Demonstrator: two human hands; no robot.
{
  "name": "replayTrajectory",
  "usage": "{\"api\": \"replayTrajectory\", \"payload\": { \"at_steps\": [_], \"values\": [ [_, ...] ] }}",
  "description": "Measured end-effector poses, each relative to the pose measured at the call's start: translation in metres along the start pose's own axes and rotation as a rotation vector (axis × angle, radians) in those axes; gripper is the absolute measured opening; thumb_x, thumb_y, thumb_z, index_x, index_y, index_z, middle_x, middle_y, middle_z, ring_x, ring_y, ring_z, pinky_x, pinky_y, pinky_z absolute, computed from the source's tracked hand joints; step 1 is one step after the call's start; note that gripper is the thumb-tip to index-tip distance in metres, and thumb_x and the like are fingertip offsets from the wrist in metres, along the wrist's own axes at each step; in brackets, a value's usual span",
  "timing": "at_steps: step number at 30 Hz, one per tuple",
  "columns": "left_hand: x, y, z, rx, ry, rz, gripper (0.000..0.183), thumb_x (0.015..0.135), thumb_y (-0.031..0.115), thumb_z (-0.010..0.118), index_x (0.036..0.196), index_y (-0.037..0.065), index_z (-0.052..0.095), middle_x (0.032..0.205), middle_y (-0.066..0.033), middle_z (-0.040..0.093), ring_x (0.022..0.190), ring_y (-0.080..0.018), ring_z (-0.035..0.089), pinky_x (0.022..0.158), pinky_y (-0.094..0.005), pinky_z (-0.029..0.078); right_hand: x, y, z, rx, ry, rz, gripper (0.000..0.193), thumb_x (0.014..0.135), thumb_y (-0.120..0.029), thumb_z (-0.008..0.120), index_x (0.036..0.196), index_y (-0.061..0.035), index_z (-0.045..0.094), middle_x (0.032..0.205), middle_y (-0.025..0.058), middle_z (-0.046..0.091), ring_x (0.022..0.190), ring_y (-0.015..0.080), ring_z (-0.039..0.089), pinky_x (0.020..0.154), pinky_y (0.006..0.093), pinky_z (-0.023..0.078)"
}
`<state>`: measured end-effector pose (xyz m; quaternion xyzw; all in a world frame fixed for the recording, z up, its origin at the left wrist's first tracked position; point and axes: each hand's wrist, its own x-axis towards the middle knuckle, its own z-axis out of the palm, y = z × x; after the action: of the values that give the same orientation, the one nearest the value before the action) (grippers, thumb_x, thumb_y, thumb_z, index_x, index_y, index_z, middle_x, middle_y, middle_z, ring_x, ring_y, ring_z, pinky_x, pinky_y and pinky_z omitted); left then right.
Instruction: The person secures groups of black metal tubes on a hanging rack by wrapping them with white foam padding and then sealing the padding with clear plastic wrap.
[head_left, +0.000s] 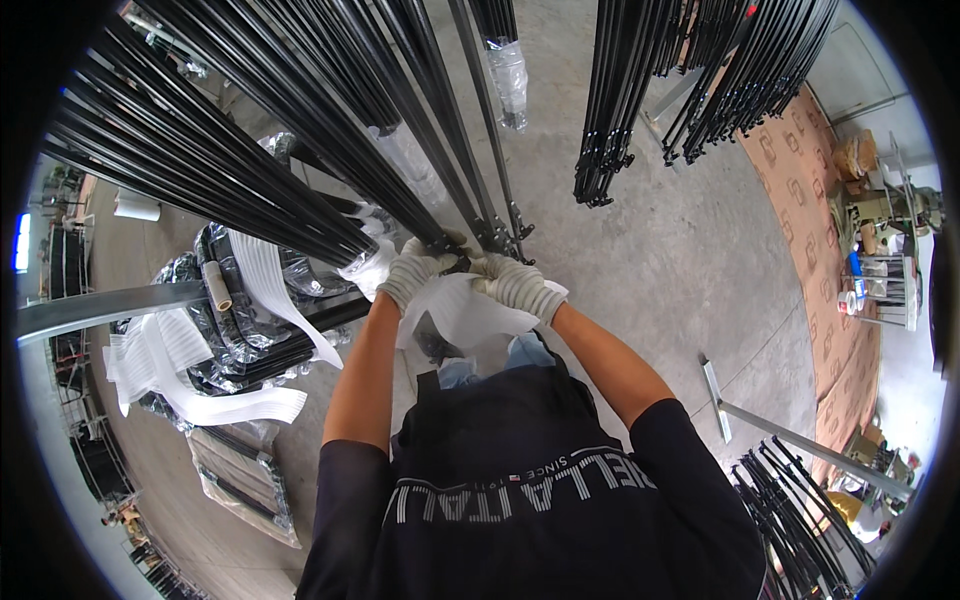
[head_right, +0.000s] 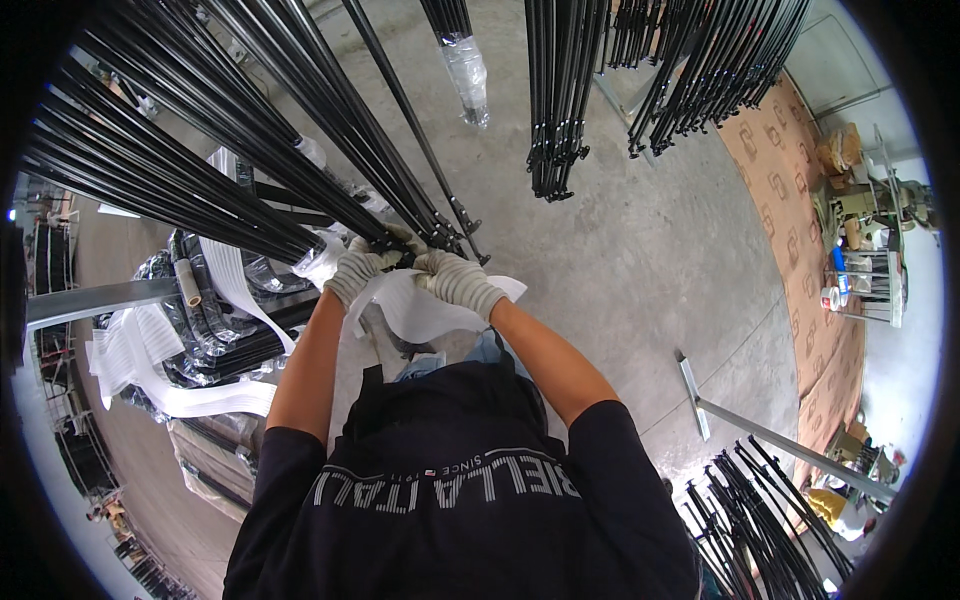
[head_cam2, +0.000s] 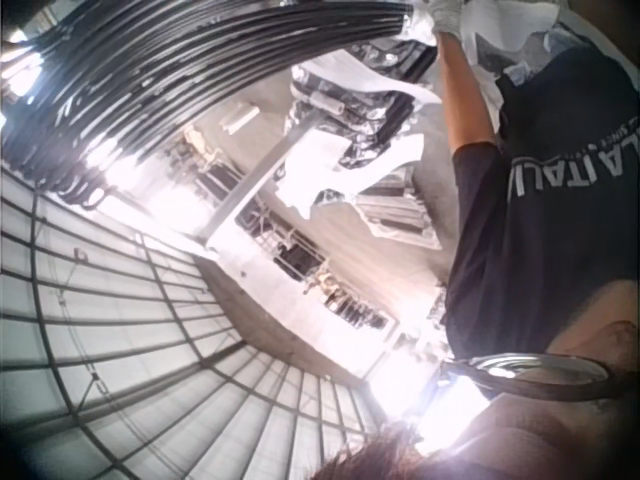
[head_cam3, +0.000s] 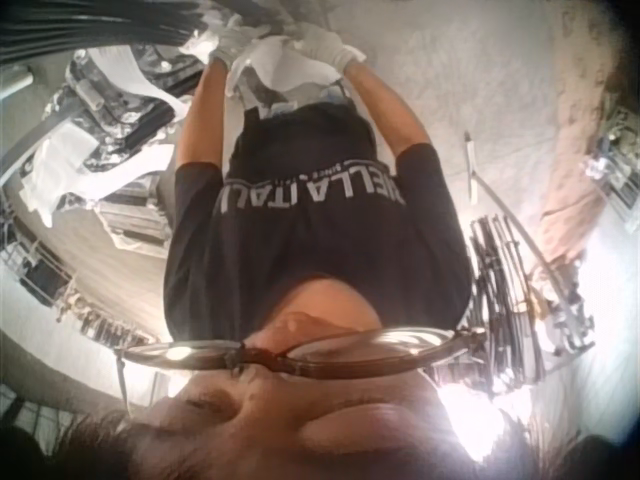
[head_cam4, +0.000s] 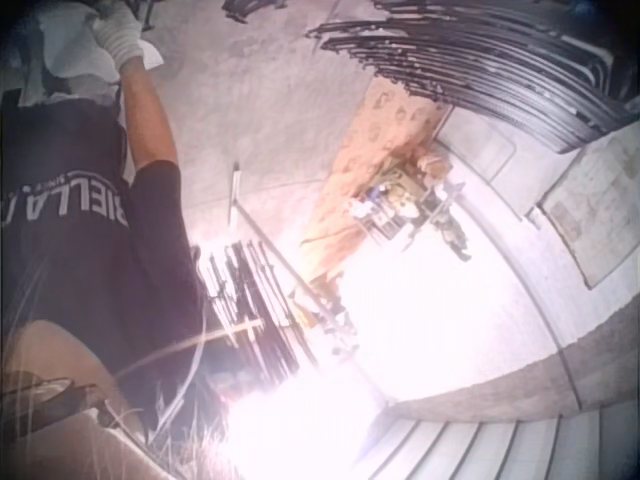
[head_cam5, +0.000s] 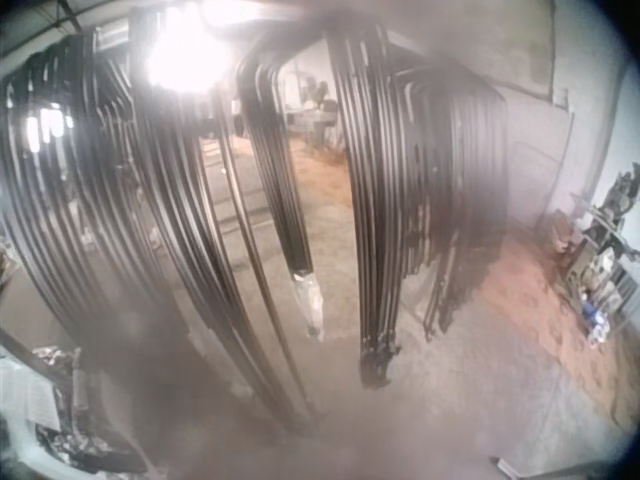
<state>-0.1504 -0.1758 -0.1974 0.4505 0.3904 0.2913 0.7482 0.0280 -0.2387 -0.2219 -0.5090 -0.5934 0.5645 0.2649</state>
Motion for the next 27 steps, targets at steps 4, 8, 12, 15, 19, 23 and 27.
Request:
{"api": "replayTrajectory", "payload": {
  "at_steps": [4,8,12,15,19,23,27],
  "values": [
    [0.001,-0.007,-0.006,-0.06,-0.017,0.004,0.032,0.067,-0.011,0.059,0.097,0.0,0.055,0.089,-0.0101,0.059,0.084,-0.0191,0.058,0.075,-0.0279,0.048,0.0,-0.01,0.009,-0.17,0.0,0.018,0.029,0.074,-0.023,0.05,0.095,-0.0053,0.057,0.091,0.0147,0.059,0.086,0.0279,0.056,0.075,0.0332,0.043],
    [-0.007,0.006,0.006,-0.101,0.004,-0.03,0.032,0.067,-0.008,0.061,0.097,0.001,0.055,0.088,-0.0085,0.059,0.085,-0.0186,0.057,0.076,-0.028,0.047,-0.003,-0.017,0.027,-0.287,0.216,-0.027,0.028,0.076,-0.026,0.048,0.096,-0.0085,0.058,0.098,0.0144,0.056,0.087,0.0299,0.054,0.077,0.0354,0.043],
    [-0.014,0.019,0.018,-0.141,0.118,-0.029,0.028,0.07,-0.001,0.062,0.097,0.003,0.055,0.089,-0.0058,0.059,0.086,-0.0158,0.055,0.074,-0.026,0.046,0.001,-0.019,0.037,-0.141,0.321,-0.102,0.026,0.075,-0.021,0.05,0.096,-0.0066,0.057,0.103,0.0167,0.054,0.09,0.0305,0.053,0.079,0.0333,0.042],
    [-0.009,0.019,0.02,0.031,0.229,0.117,0.025,0.072,0.008,0.063,0.096,0.004,0.056,0.09,-0.0043,0.059,0.084,-0.0133,0.054,0.071,-0.0239,0.044,-0.005,-0.033,0.033,-0.227,0.359,-0.204,0.028,0.073,-0.018,0.054,0.096,-0.0025,0.057,0.108,0.0176,0.051,0.091,0.0301,0.053,0.08,0.0315,0.042],
    [-0.011,0.027,0.036,0.058,0.363,0.158,0.026,0.071,0.008,0.064,0.096,0.004,0.057,0.089,-0.004,0.059,0.08,-0.0121,0.055,0.07,-0.0231,0.044,0.012,-0.024,0.016,0.089,0.084,-0.108,0.028,0.073,-0.014,0.056,0.097,0.0007,0.056,0.118,0.0148,0.045,0.097,0.0277,0.051,0.084,0.029,0.04],
    [-0.003,0.022,0.034,0.112,0.458,0.179,0.024,0.071,0.006,0.063,0.094,0.004,0.059,0.085,-0.0025,0.06,0.076,-0.0106,0.055,0.068,-0.0216,0.045,0.019,-0.059,-0.005,0.066,0.025,-0.147,0.028,0.076,-0.005,0.053,0.103,0.0012,0.053,0.096,0.0105,0.058,0.091,0.017,0.054,0.079,0.0263,0.041],
    [-0.001,0.028,0.029,0.118,0.388,0.114,0.022,0.072,0.005,0.061,0.093,0.003,0.059,0.084,-0.0048,0.061,0.076,-0.0125,0.057,0.069,-0.0231,0.045,0.029,-0.033,-0.013,0.232,-0.13,-0.145,0.03,0.072,-0.008,0.055,0.101,0.0,0.055,0.108,0.0102,0.052,0.098,0.0189,0.05,0.084,0.0283,0.038]
  ]
}}
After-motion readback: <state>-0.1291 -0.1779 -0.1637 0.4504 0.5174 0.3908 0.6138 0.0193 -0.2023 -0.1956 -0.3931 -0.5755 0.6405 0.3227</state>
